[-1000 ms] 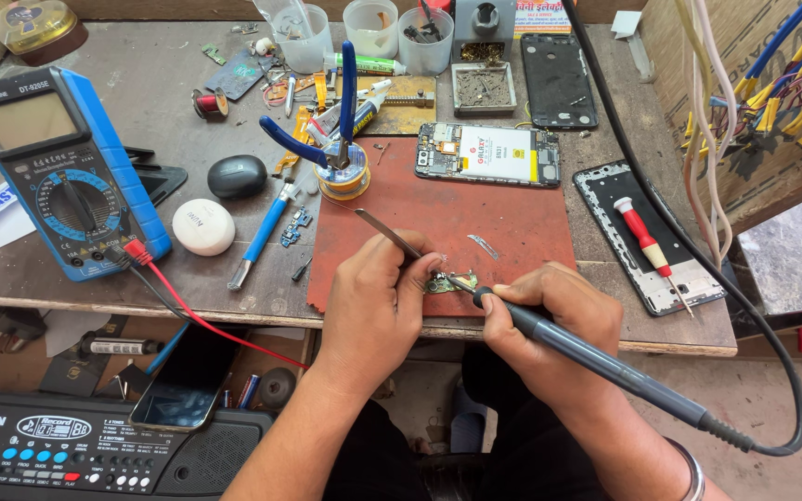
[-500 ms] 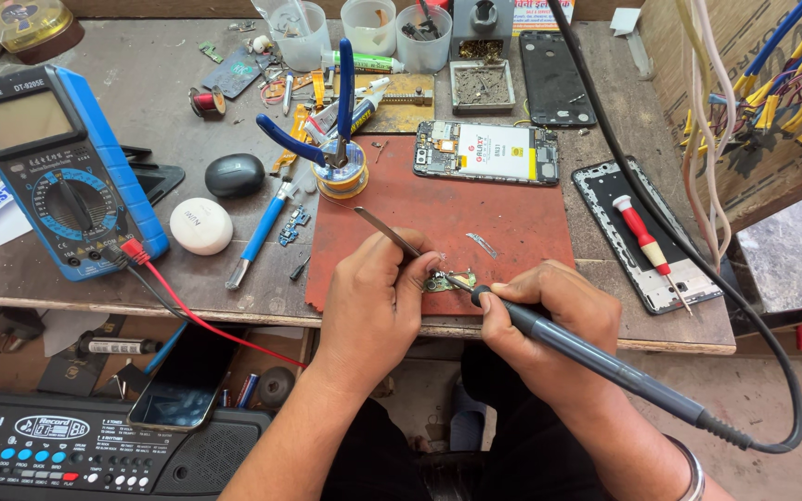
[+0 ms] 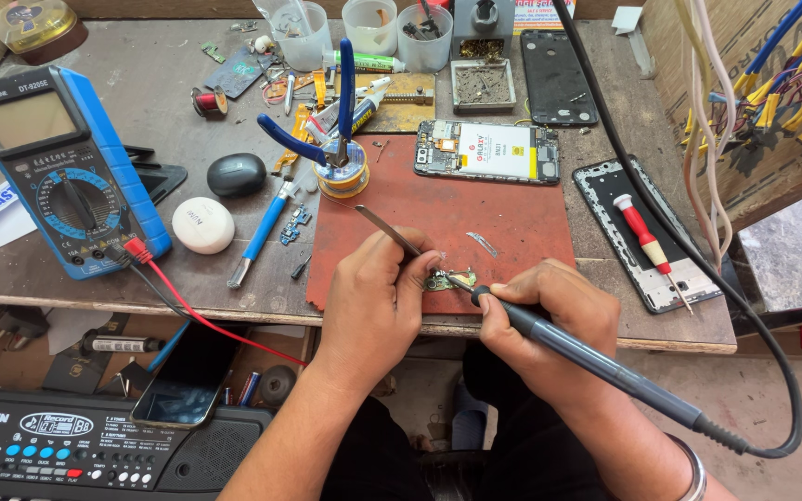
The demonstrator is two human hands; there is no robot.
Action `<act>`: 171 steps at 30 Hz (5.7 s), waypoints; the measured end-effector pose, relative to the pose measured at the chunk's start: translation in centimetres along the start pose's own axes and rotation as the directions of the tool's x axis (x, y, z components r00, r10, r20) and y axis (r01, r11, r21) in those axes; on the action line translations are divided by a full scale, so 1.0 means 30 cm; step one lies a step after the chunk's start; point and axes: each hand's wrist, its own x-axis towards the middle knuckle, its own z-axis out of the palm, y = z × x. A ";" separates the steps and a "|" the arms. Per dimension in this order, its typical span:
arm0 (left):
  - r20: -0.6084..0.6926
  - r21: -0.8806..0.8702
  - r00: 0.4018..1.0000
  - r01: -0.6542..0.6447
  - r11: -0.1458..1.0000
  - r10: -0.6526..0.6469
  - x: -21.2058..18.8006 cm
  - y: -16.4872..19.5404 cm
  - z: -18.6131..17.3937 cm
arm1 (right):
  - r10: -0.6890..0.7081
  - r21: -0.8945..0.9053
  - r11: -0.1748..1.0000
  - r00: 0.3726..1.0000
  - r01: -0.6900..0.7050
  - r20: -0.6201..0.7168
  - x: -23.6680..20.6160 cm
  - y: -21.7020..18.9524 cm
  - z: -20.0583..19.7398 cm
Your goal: The person applies flux to a small circuit board and then uses a soldering iron to solder components on it. They hold the board with one hand and manipulate the soldering iron with the other, occasionally using tweezers to adjust parts.
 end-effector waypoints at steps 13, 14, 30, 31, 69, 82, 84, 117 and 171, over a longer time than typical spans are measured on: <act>0.000 0.010 1.000 -0.015 1.000 0.015 0.001 0.005 0.002 | 0.020 -0.005 1.000 1.000 -0.020 -0.004 -0.001 -0.002 -0.003; -0.002 0.012 1.000 -0.011 1.000 0.011 -0.001 0.005 0.002 | 0.020 0.003 1.000 1.000 -0.020 0.002 -0.001 -0.002 -0.004; 0.005 -0.027 1.000 0.015 1.000 -0.015 0.006 0.012 0.009 | 0.003 0.017 1.000 1.000 -0.004 0.027 0.006 0.007 -0.014; 0.004 -0.022 1.000 0.005 1.000 -0.005 0.006 0.012 0.007 | 0.007 0.017 1.000 1.000 -0.007 0.028 0.006 0.006 -0.013; 0.009 -0.011 1.000 0.011 1.000 -0.011 0.004 0.021 0.006 | 0.010 0.026 1.000 1.000 -0.010 -0.006 -0.002 -0.001 -0.012; -0.002 0.011 1.000 -0.009 1.000 0.009 0.002 0.014 0.005 | 0.031 -0.008 0.999 0.999 -0.031 0.009 0.003 -0.005 -0.008; -0.007 0.015 1.000 -0.025 1.000 0.025 0.004 0.013 0.005 | 0.033 -0.010 0.999 0.999 -0.033 0.003 0.004 -0.005 -0.004; -0.004 0.024 1.000 -0.008 1.000 0.008 -0.001 0.021 0.008 | 0.180 0.099 0.980 0.980 -0.172 -0.083 -0.023 0.020 0.001; -0.083 0.295 0.972 0.235 0.926 -0.221 -0.110 0.324 0.030 | 0.241 0.286 0.935 0.968 -0.212 -0.073 -0.065 -0.060 -0.274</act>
